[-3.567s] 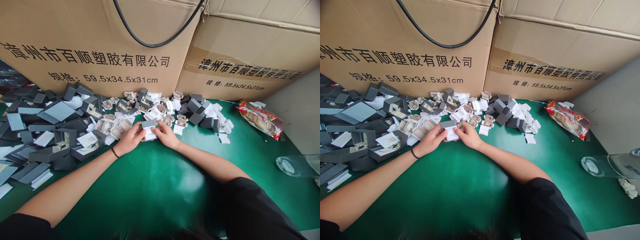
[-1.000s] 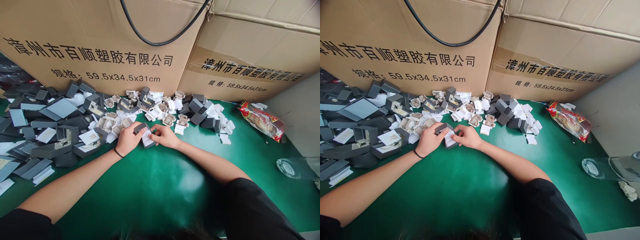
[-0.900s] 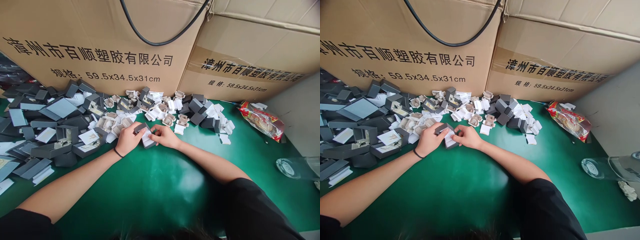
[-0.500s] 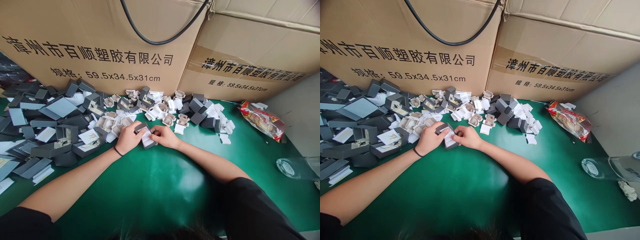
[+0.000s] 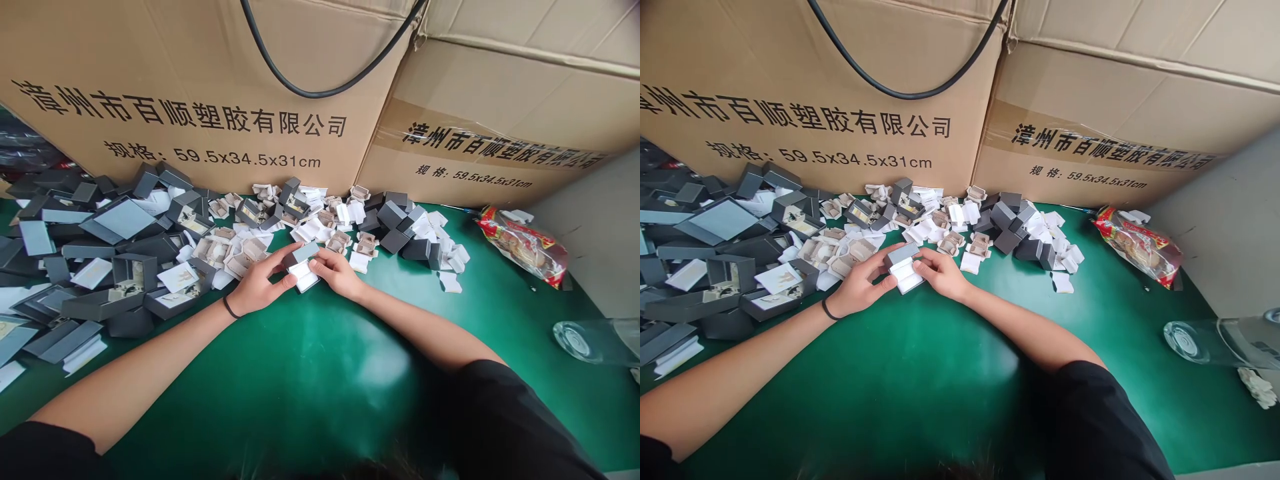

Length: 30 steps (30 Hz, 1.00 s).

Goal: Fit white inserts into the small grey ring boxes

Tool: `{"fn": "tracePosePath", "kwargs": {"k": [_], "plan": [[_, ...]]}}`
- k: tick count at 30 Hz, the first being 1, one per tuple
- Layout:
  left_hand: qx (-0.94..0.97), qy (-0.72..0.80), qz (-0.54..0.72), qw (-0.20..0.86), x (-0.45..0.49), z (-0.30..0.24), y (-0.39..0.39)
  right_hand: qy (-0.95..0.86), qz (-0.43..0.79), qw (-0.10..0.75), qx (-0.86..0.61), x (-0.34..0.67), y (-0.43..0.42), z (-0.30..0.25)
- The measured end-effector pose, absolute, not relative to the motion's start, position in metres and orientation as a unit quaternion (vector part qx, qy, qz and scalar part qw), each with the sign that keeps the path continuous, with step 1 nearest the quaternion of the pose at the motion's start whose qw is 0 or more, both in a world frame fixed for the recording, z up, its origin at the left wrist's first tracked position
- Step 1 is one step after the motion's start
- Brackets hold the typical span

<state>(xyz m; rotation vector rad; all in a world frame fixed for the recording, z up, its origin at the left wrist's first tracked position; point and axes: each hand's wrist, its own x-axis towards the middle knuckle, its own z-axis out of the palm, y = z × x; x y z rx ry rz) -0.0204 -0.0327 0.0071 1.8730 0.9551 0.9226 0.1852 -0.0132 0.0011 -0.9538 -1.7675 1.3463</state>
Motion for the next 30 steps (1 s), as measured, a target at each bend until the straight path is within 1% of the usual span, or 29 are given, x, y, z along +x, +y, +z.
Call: {"fn": "tracePosePath", "kwargs": {"k": [2, 5, 7, 9, 11, 15, 18, 21, 25, 30], "plan": [[0.764, 0.38, 0.374, 0.362, -0.019, 0.006, -0.035, -0.689, 0.504, 0.367, -0.369, 0.184, -0.015, 0.003], [0.819, 0.318, 0.413, 0.238, -0.017, 0.005, -0.038, -0.681, 0.49, 0.375, -0.394, 0.179, -0.019, 0.006], [0.847, 0.268, 0.427, 0.167, -0.016, 0.004, -0.039, -0.66, 0.482, 0.401, -0.414, 0.175, -0.021, 0.009], [0.859, 0.255, 0.425, 0.128, -0.015, 0.004, -0.038, -0.649, 0.455, 0.44, -0.422, 0.173, -0.023, 0.012], [0.862, 0.263, 0.418, 0.111, -0.015, 0.004, -0.037, -0.657, 0.44, 0.463, -0.401, 0.172, -0.027, 0.015], [0.868, 0.249, 0.414, 0.113, -0.016, 0.005, -0.035, -0.665, 0.483, 0.458, -0.338, 0.172, -0.035, 0.021], [0.881, 0.219, 0.402, 0.116, -0.018, 0.008, -0.034, -0.641, 0.486, 0.471, -0.362, 0.171, -0.039, 0.021], [0.889, 0.209, 0.396, 0.094, -0.017, 0.011, -0.037, -0.595, 0.519, 0.474, -0.391, 0.17, -0.045, 0.021], [0.893, 0.192, 0.401, 0.069, -0.016, 0.013, -0.043, -0.573, 0.565, 0.447, -0.39, 0.168, -0.05, 0.025], [0.891, 0.207, 0.393, 0.093, -0.015, 0.01, -0.041, -0.529, 0.621, 0.429, -0.388, 0.167, -0.049, 0.026]]}}
